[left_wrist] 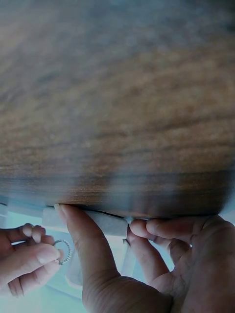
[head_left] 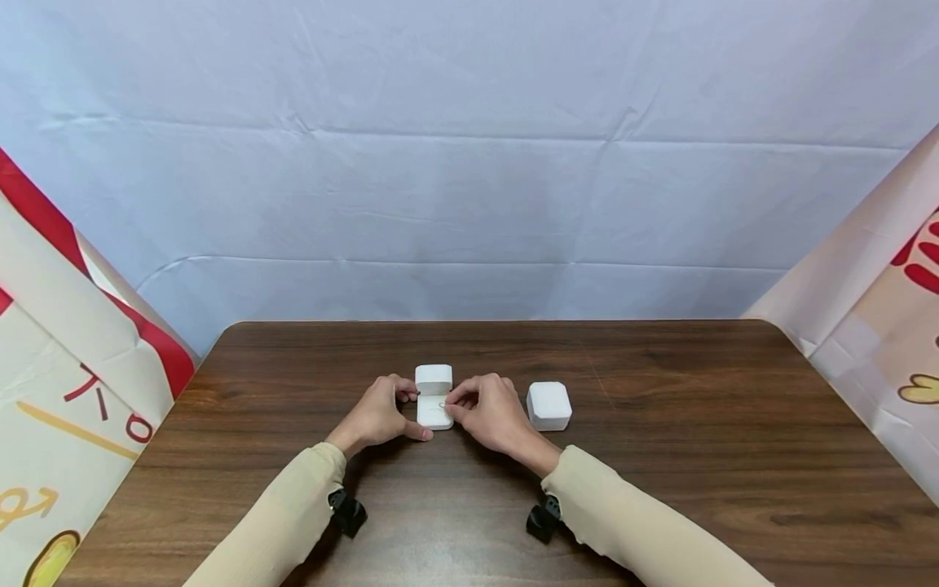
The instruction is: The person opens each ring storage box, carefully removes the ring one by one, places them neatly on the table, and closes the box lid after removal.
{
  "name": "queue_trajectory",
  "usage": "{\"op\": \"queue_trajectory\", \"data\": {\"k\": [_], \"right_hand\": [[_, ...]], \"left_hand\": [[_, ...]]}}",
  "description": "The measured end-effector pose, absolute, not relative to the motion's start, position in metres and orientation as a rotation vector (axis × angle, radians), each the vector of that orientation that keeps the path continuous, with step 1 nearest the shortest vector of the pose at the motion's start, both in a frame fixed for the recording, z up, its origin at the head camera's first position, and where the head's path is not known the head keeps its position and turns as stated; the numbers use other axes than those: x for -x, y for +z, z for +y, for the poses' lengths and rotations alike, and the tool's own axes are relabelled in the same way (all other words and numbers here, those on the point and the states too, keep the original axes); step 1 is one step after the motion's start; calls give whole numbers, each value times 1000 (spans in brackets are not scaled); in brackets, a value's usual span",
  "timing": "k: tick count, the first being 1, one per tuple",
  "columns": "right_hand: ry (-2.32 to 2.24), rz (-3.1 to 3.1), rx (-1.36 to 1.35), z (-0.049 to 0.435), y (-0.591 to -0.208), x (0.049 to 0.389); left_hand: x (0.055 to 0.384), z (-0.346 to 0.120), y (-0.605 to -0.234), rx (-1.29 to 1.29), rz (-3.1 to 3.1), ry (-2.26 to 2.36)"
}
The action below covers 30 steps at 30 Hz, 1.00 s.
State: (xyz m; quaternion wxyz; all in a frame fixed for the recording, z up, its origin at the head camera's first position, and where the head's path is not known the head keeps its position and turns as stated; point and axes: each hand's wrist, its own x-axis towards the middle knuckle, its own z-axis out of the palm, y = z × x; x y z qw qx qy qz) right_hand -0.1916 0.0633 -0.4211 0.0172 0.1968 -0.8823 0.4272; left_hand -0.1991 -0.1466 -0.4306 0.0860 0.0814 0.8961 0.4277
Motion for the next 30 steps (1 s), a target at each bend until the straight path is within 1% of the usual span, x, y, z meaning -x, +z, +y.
{"op": "queue_trajectory", "data": {"k": [30], "right_hand": [[1411, -2746, -729, 72, -414, 172]], "left_hand": [[198, -146, -429, -245, 2672, 1270]]}}
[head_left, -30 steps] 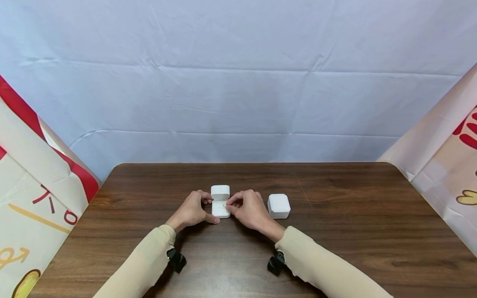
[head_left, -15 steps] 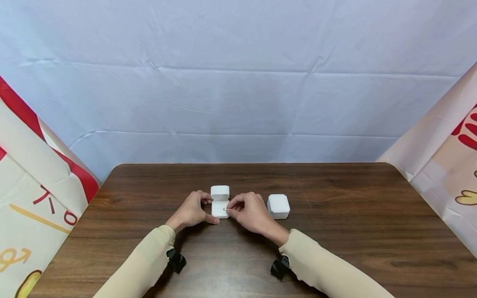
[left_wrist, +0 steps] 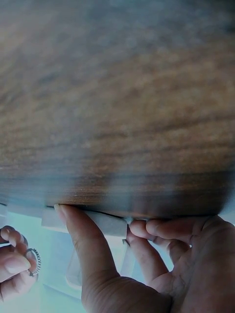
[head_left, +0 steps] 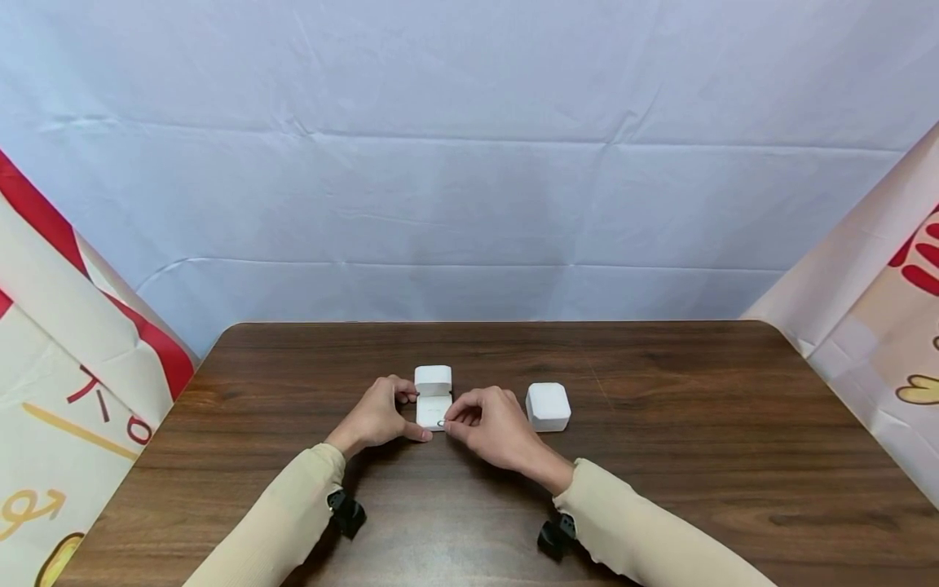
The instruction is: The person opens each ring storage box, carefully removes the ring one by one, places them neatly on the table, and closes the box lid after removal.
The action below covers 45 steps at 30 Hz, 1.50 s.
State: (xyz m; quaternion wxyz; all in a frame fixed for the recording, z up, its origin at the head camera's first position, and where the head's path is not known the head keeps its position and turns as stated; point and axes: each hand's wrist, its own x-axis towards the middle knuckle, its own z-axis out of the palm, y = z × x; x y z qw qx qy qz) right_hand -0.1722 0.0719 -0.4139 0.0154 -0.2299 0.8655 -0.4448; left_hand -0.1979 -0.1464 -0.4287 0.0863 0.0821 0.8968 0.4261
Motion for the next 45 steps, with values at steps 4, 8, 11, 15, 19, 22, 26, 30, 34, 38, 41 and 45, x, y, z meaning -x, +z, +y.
{"op": "queue_trajectory", "data": {"k": [4, 8, 11, 15, 19, 22, 26, 30, 34, 38, 41, 45], "right_hand": [[-1376, 2679, 740, 72, -415, 170], [-1370, 2668, 769, 73, -415, 167], [-1367, 2664, 781, 73, -414, 164], [-1368, 2658, 799, 73, -415, 161], [-1376, 2653, 814, 72, -416, 158], [-1370, 2654, 824, 71, -418, 157], [-1358, 2656, 834, 70, -419, 156], [-1352, 2641, 836, 70, -419, 154], [-1351, 2630, 842, 69, -419, 153], [-1356, 2623, 852, 68, -419, 153], [-1351, 2618, 861, 68, -419, 152], [-1341, 2613, 863, 67, -419, 150]], "left_hand": [[198, -147, -429, -253, 2673, 1272], [199, -147, -429, -258, 2674, 1275], [198, -147, -429, -259, 2672, 1279], [198, -147, -429, -259, 2669, 1284], [198, -147, -430, -254, 2668, 1279], [199, -147, -429, -254, 2672, 1273], [199, -147, -429, -260, 2677, 1268], [199, -147, -429, -265, 2682, 1266], [200, -147, -431, -272, 2684, 1269], [200, -147, -431, -281, 2685, 1269], [201, -147, -432, -286, 2684, 1269], [200, -148, -431, -284, 2678, 1271]]}}
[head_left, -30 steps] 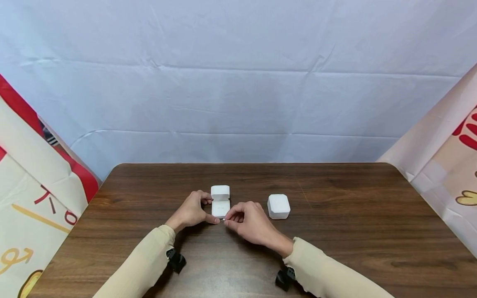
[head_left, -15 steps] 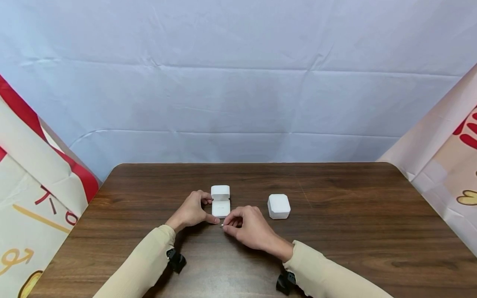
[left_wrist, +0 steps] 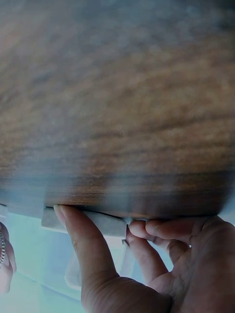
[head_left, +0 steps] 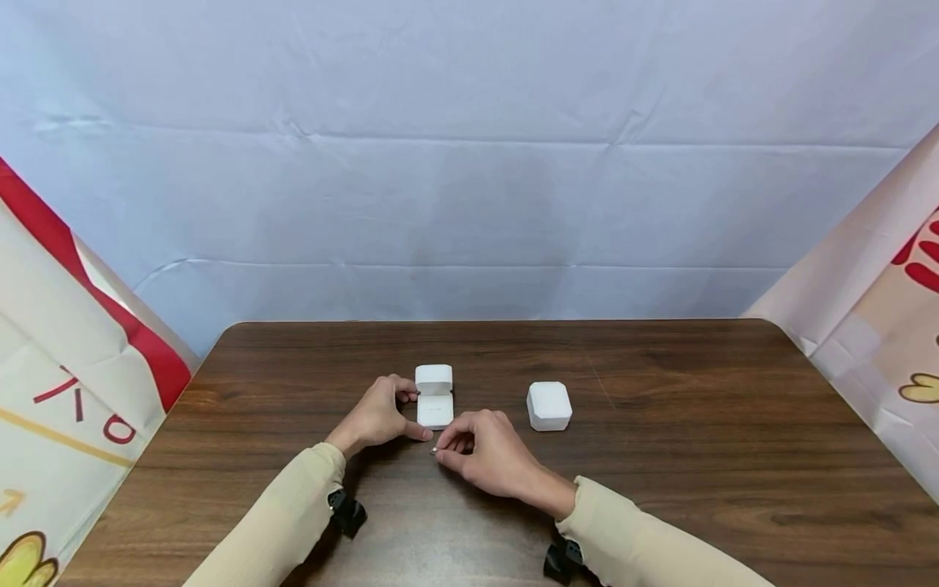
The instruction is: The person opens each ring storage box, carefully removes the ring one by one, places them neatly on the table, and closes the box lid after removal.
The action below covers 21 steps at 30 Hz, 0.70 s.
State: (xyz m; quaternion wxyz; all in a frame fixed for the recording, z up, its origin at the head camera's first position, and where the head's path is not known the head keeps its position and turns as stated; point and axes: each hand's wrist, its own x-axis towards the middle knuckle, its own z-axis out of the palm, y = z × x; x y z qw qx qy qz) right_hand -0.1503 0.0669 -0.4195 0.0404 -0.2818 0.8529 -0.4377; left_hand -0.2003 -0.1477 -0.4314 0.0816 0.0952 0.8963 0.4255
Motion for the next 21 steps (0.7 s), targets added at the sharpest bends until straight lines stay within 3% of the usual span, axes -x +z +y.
{"op": "queue_trajectory", "data": {"k": [21], "right_hand": [[-1308, 2578, 872, 64, -421, 147]], "left_hand": [[200, -147, -432, -301, 2685, 1267]]}}
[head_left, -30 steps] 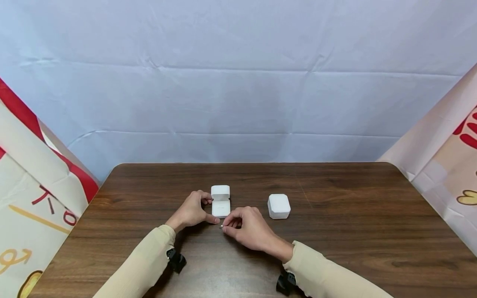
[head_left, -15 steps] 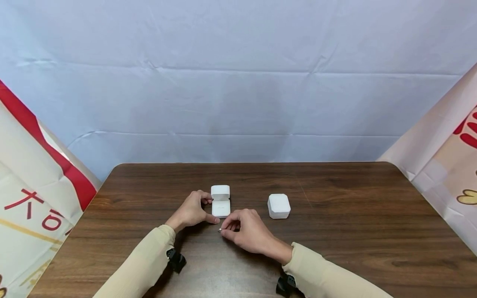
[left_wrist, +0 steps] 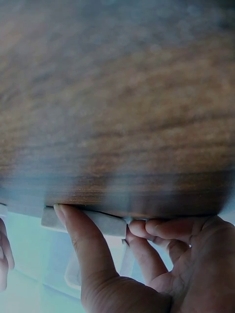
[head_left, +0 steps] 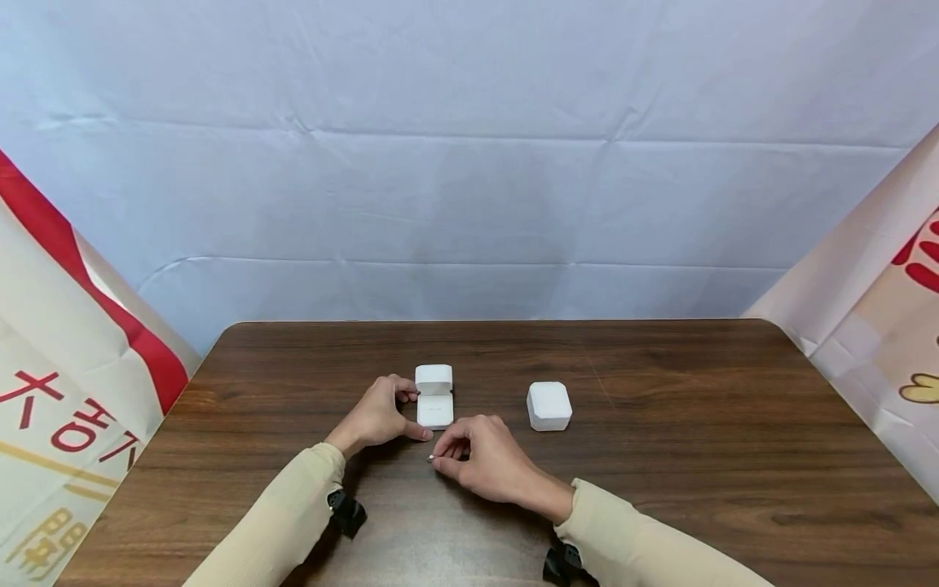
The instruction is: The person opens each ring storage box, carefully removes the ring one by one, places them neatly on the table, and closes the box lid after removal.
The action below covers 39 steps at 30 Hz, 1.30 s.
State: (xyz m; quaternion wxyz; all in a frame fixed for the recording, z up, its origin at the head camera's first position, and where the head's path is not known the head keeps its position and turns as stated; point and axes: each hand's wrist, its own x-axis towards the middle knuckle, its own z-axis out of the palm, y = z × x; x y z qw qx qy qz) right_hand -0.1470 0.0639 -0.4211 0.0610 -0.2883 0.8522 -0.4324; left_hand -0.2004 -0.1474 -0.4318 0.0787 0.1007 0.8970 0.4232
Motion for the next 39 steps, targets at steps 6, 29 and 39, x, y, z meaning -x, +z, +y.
{"op": "queue_trajectory", "data": {"k": [6, 29, 39], "right_hand": [[-1296, 2570, 891, 64, -421, 147], [-1246, 2516, 915, 65, -425, 148], [-1217, 2472, 923, 65, -424, 147]], "left_hand": [[200, -147, -431, -295, 2682, 1268], [199, -147, -431, -286, 2689, 1266], [200, -147, -430, -291, 2693, 1256]]}}
